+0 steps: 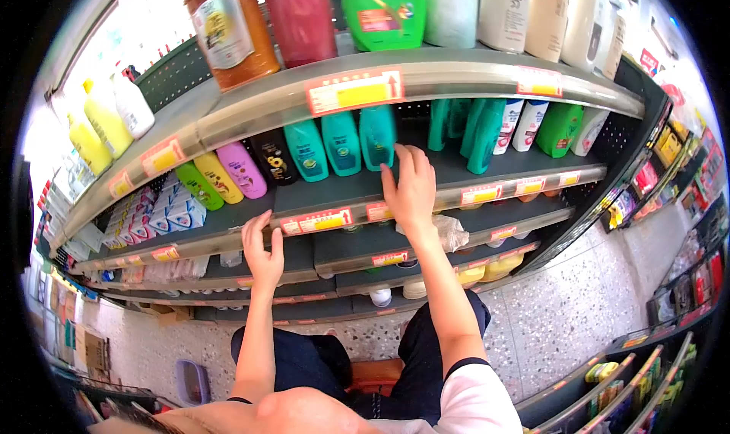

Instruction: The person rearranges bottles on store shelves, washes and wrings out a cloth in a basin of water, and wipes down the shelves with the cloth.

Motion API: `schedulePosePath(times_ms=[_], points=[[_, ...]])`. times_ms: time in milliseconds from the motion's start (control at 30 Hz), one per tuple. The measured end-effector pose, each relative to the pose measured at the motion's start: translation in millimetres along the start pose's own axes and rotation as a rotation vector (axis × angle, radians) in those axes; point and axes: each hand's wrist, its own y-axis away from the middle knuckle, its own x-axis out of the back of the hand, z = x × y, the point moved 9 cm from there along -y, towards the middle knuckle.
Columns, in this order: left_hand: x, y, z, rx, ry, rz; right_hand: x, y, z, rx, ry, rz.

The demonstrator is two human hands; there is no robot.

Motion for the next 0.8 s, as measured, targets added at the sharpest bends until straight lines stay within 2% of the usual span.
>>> schedulePosePath(times_ms=[33,167,233,333,433,533,633,667,733,800], points=[[-1,0,0,0.006,-0.008,0.001,4,2,1,0.038,0.021,0.032],[-3,1,-1,0.021,-0.052,-0.014,28,-3,28,-0.071,0.014,0.079],[-2,-2,-1,0.132,0.025,-0.029,40,-3,41,-0.093,0.021,0.126],[2,-13,25,0.074,-0.092,0.04,53,3,61,-0.121,0.04,0.145],[-18,-32,65,-0.038,-0.033,-0.041,62,7,74,-0.13,0.061,0.152],[-60,-59,120,-0.014,0.259,-0.2,71,9,81,-0.142,0.053,0.176],[-118,-80,169,-0.142,0.39,-0.371,73,10,85,-0.148,0.044,0.171],[-137,-86,183,-0.12,0.428,-0.437,73,11,86,-0.14,0.031,0.163],[-181,-94,194,-0.127,0.452,-0.469,71,12,87,-0.123,0.008,0.154],[-224,-101,193,-0.037,0.439,-0.494,69,13,88,-0.112,0.006,0.151]])
